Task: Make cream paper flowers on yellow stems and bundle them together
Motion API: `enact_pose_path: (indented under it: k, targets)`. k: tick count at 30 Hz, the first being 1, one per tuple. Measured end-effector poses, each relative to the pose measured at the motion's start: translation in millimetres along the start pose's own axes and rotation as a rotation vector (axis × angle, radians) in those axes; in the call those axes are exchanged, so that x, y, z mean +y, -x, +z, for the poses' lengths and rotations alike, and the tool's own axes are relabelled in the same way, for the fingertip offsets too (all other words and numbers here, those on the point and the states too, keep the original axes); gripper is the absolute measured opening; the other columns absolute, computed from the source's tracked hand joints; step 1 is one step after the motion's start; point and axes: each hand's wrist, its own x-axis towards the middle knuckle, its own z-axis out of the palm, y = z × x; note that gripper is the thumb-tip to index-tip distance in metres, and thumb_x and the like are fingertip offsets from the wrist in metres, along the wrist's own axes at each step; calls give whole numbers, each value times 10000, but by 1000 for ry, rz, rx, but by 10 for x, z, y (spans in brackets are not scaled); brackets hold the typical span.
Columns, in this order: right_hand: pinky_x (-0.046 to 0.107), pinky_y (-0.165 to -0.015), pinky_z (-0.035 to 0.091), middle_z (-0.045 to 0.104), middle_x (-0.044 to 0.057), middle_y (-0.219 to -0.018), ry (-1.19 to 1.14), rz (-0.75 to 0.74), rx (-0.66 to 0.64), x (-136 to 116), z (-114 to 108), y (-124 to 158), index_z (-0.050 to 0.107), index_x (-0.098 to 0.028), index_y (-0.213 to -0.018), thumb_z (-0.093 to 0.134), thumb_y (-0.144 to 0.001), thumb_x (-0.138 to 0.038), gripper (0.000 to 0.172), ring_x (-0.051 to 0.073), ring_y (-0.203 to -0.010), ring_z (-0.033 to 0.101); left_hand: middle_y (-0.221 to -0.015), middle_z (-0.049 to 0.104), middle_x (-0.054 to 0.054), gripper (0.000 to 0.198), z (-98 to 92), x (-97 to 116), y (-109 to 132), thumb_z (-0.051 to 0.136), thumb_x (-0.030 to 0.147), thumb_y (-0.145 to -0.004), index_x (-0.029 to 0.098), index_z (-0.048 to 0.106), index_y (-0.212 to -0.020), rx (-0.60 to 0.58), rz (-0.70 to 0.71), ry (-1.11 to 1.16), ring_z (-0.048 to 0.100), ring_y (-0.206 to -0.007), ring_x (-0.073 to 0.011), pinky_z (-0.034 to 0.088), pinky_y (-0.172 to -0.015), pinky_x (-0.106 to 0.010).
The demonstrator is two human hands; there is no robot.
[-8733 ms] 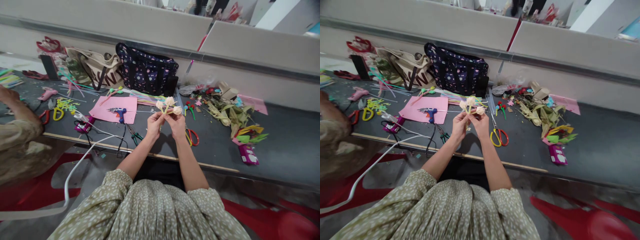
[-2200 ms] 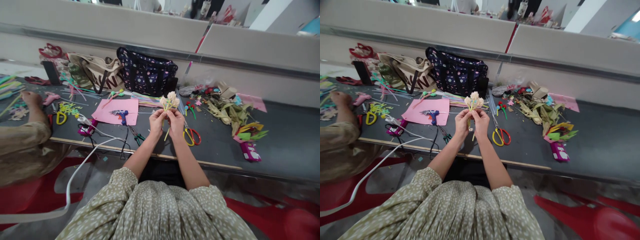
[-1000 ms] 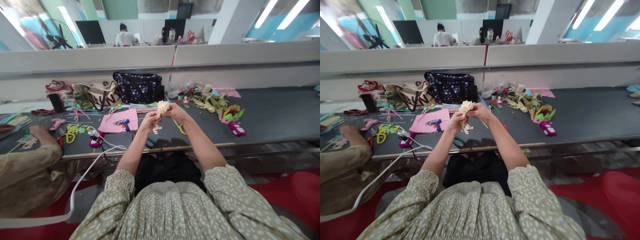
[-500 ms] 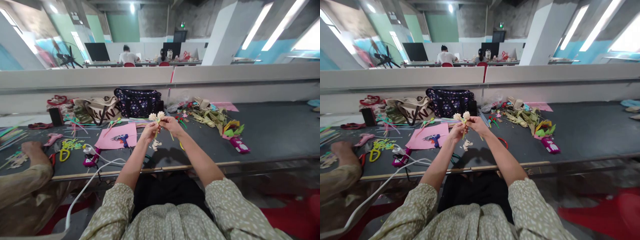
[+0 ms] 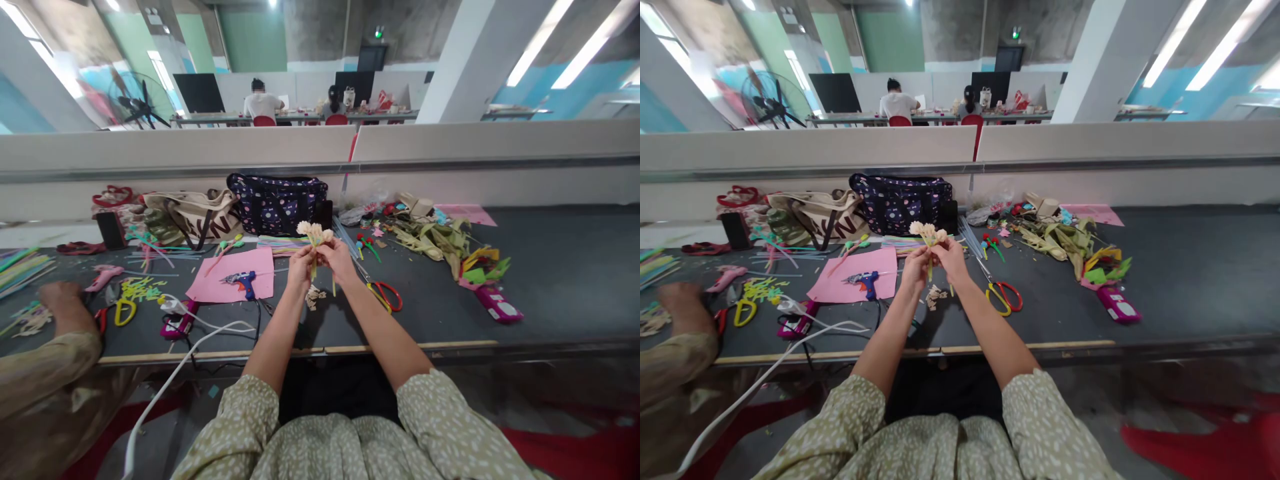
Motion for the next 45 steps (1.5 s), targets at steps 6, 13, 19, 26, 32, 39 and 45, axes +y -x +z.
enact_pose_path:
  k: [6,13,19,26,32,39,45]
  targets:
    - [175,-363,254,514,-77,-489,20,91,-107,17,-93,-79,574,-187,-716,707,-587,-251,197,51,-389,410,-524,572,27,230,-71,-38,-63,794,181,-562,119,605,-678,-12,-54,-5,501,-437,-63,362,-468,-193]
    - [168,-380,160,485,-79,-495,54,201,-338,-91,-310,-160,639,-149,-760,773,-559,-261,266,15,-400,282,-536,563,14,211,-188,-16,-92,777,191,-581,112,611,-684,-112,-173,-40,474,-442,-59,355,-466,-189]
    - [177,-402,147,446,-86,-485,104,199,-442,-111,-413,-206,660,-149,-728,804,-562,-285,259,14,-410,246,-530,536,14,215,-266,40,-110,777,192,-584,109,600,-673,-263,-274,-74,450,-433,-51,356,-463,-182]
    - [200,-415,166,562,-29,-533,195,135,-596,-207,-503,-206,701,-130,-732,787,-618,-357,268,22,-419,272,-510,483,17,264,-199,135,-24,796,192,-549,107,563,-641,-428,-462,-47,402,-420,-42,306,-428,-174]
    - [205,-421,187,593,-15,-591,204,73,-540,-196,-531,-149,702,-137,-745,742,-662,-331,215,30,-434,312,-529,482,26,291,-153,99,14,815,224,-557,113,563,-652,-406,-466,-58,402,-435,-40,330,-430,-176]
    - [214,-402,177,498,-62,-538,140,56,-275,-49,-479,-92,639,-167,-733,732,-628,-324,211,35,-411,283,-582,579,8,281,-104,14,62,799,291,-607,111,612,-715,-147,-206,-201,497,-439,-60,396,-443,-187]
    - [219,-397,172,473,-74,-545,99,-1,-199,91,-484,-81,625,-175,-750,732,-623,-355,245,34,-412,260,-535,540,28,253,-44,-33,69,780,254,-604,116,599,-715,-48,-194,-153,445,-408,-33,291,-391,-150]
